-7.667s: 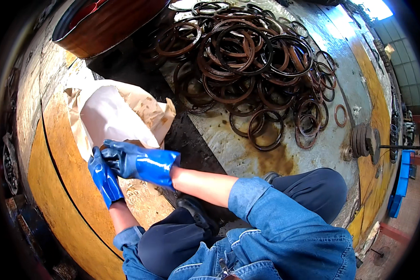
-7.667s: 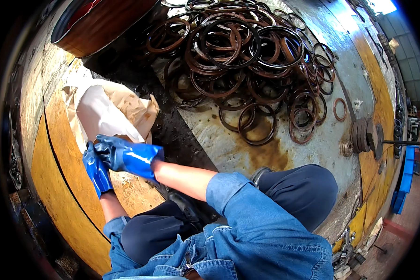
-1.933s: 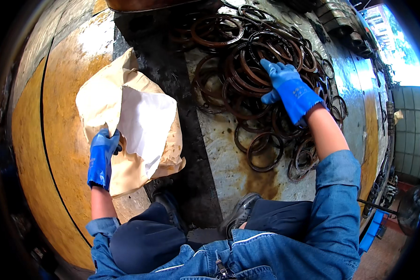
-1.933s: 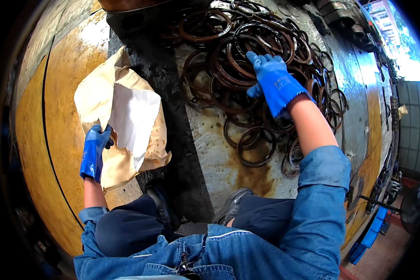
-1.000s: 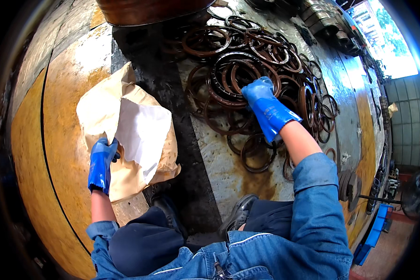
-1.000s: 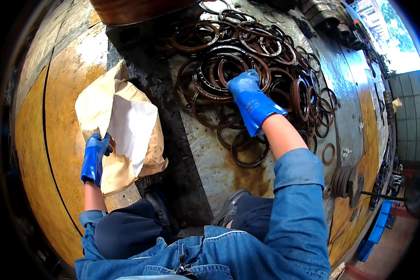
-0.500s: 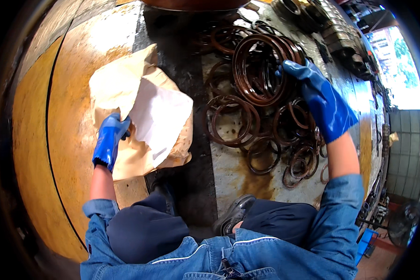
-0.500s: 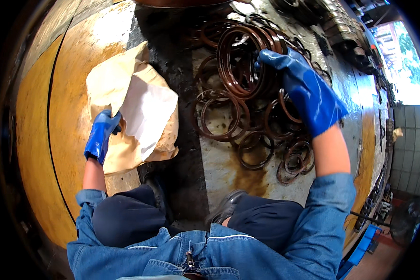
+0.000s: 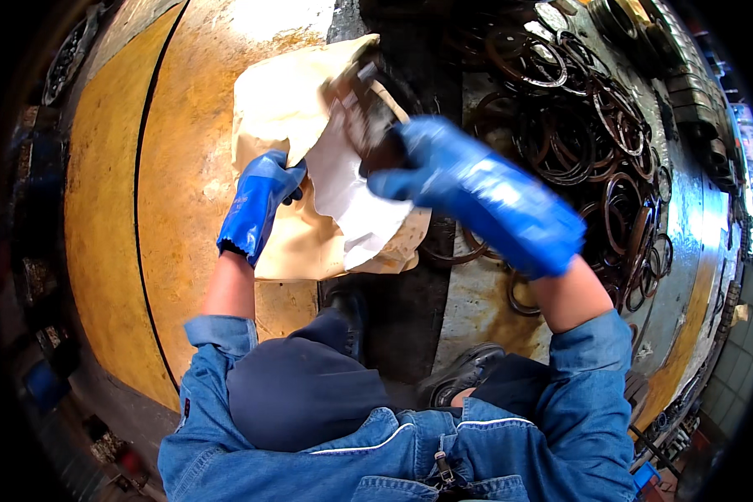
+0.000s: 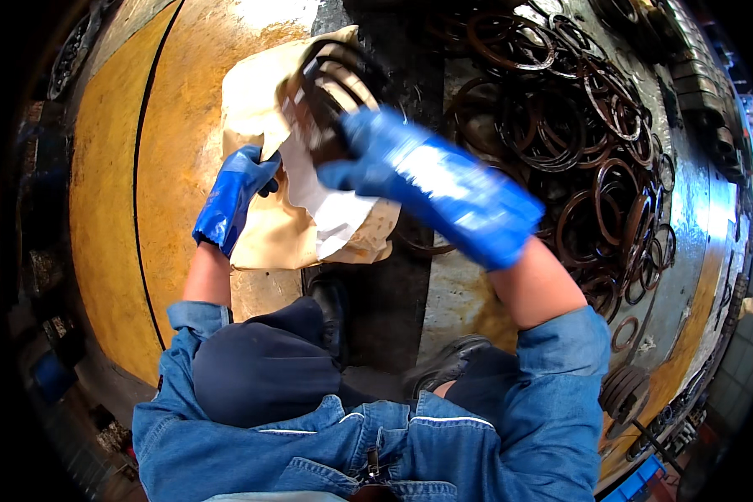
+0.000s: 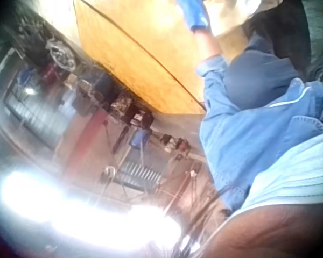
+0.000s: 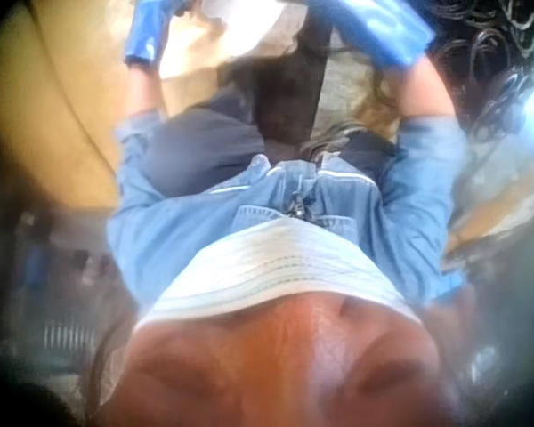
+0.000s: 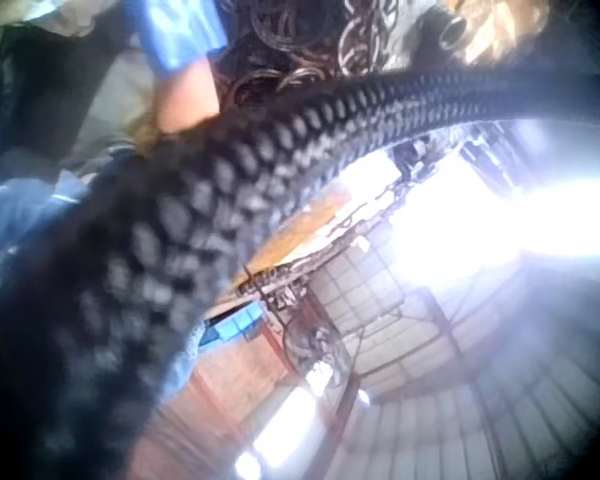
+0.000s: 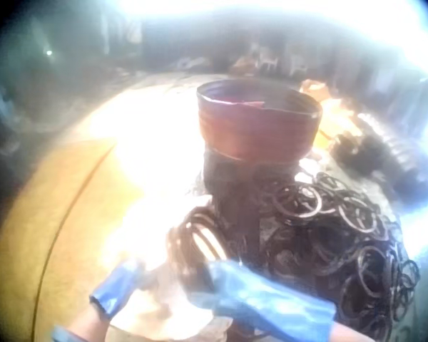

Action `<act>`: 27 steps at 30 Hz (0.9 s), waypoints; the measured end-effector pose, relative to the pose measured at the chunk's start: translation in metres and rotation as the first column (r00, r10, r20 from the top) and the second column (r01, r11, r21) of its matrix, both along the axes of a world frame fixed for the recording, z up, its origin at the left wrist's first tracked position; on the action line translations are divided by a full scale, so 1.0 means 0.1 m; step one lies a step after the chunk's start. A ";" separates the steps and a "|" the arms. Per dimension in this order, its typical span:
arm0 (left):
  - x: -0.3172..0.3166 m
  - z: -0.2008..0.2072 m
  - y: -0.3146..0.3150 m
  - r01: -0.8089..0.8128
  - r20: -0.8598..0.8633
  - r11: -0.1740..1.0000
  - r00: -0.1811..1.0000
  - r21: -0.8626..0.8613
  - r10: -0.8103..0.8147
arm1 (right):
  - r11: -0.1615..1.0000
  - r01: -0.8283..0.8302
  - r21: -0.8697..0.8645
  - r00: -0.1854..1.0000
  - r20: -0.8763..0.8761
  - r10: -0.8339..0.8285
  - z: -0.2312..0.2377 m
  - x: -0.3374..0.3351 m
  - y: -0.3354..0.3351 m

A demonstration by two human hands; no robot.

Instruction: The person picks up metal rings from a pile on the floor and places them into a large paper bag.

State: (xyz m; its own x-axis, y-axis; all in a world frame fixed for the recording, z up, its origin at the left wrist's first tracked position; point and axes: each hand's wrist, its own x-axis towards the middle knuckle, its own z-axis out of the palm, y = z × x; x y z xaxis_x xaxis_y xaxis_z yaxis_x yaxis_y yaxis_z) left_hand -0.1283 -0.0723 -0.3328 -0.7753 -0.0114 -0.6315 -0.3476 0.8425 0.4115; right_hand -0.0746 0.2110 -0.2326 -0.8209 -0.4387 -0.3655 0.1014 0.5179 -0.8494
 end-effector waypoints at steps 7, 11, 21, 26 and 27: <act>0.07 0.33 -0.05 0.019 -0.002 0.988 1.000 -0.150 -0.019 | 0.594 -0.544 0.592 0.804 0.167 0.570 -0.81 0.50 -0.62; 0.14 0.46 -0.02 -0.047 -0.117 0.997 0.992 -0.059 0.040 | 0.672 -0.515 0.531 0.797 0.007 0.605 -0.90 0.47 -0.64; 0.10 0.76 -0.21 -0.178 -0.173 0.983 0.971 -0.048 0.167 | 0.664 -0.312 0.679 0.502 -0.475 0.722 -0.93 -0.22 -0.90; 0.16 0.91 0.08 -0.177 -0.072 0.943 0.976 0.280 0.205 | 0.704 -0.208 0.679 0.756 -0.345 0.556 -0.83 -0.82 -1.29; 0.13 0.98 0.23 -0.118 -0.078 0.971 0.988 0.207 0.136 | 0.643 -0.054 0.764 0.694 -0.435 0.574 -1.12 -1.12 -1.32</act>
State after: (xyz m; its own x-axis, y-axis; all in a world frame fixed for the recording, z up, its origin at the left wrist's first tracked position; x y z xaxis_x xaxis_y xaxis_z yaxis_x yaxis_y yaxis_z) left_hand -0.1154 -0.0490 -0.2343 -0.8300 0.0068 -0.5577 -0.3996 0.6903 0.6031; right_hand -0.1863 0.0790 -0.3446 -0.8082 -0.5688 -0.1526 -0.5679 0.8213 -0.0539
